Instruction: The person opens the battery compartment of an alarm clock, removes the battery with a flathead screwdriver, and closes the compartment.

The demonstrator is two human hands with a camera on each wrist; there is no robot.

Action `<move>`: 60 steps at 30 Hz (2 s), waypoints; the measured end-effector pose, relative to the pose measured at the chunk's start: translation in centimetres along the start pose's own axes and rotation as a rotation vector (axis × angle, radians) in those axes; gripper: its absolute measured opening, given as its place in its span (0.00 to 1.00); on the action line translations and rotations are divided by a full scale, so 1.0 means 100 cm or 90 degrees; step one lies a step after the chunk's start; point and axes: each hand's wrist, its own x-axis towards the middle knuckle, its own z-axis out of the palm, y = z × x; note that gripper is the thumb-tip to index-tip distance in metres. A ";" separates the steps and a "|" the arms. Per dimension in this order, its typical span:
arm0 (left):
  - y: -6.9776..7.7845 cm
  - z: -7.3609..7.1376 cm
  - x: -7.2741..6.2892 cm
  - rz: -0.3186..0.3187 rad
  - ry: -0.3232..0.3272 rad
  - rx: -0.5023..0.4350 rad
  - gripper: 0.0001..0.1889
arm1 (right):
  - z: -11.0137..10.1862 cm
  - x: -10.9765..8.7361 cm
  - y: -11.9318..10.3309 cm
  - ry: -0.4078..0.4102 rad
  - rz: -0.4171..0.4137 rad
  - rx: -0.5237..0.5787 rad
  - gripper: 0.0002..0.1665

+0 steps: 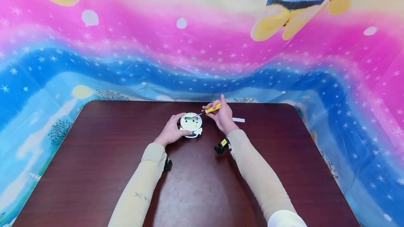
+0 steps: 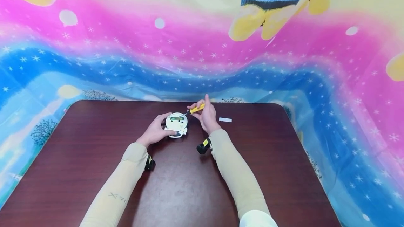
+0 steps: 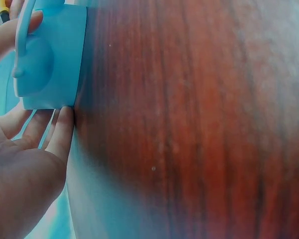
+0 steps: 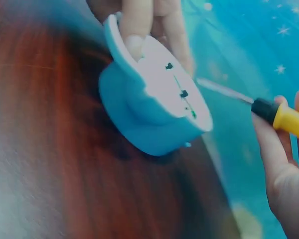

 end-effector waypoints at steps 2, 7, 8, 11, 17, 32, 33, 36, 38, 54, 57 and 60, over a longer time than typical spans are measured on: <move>0.001 -0.001 -0.001 -0.003 -0.001 -0.002 0.46 | 0.002 0.000 -0.005 0.009 -0.024 -0.052 0.35; 0.001 -0.001 -0.001 -0.006 -0.001 -0.010 0.46 | 0.009 -0.002 -0.012 -0.024 -0.075 -0.213 0.37; 0.001 0.000 -0.001 -0.006 -0.002 -0.013 0.46 | 0.011 -0.002 -0.012 -0.032 -0.088 -0.246 0.38; 0.000 0.000 -0.001 -0.003 -0.002 -0.016 0.46 | 0.017 -0.005 -0.012 -0.049 -0.130 -0.352 0.40; 0.001 0.001 -0.001 0.000 -0.001 -0.017 0.46 | 0.030 -0.007 -0.014 -0.086 -0.206 -0.540 0.42; 0.002 0.001 0.000 0.002 0.000 0.002 0.45 | 0.071 -0.004 -0.024 -0.194 -0.216 -0.824 0.44; 0.002 0.001 0.000 0.002 0.001 0.001 0.45 | 0.070 -0.003 -0.024 -0.185 -0.208 -0.809 0.45; 0.001 0.001 0.001 -0.002 0.000 -0.006 0.45 | 0.061 -0.002 -0.025 -0.151 -0.189 -0.748 0.46; 0.000 0.001 0.002 -0.004 0.000 -0.015 0.45 | 0.053 -0.001 -0.025 -0.129 -0.170 -0.687 0.45; -0.001 0.000 0.002 -0.007 -0.005 -0.019 0.46 | 0.018 0.006 -0.022 -0.041 -0.017 -0.306 0.37; -0.001 0.000 0.003 -0.006 -0.005 -0.015 0.46 | 0.013 0.006 -0.021 -0.034 -0.016 -0.277 0.36; -0.001 0.000 0.003 -0.003 -0.005 -0.013 0.46 | 0.007 0.006 -0.019 -0.031 -0.013 -0.246 0.36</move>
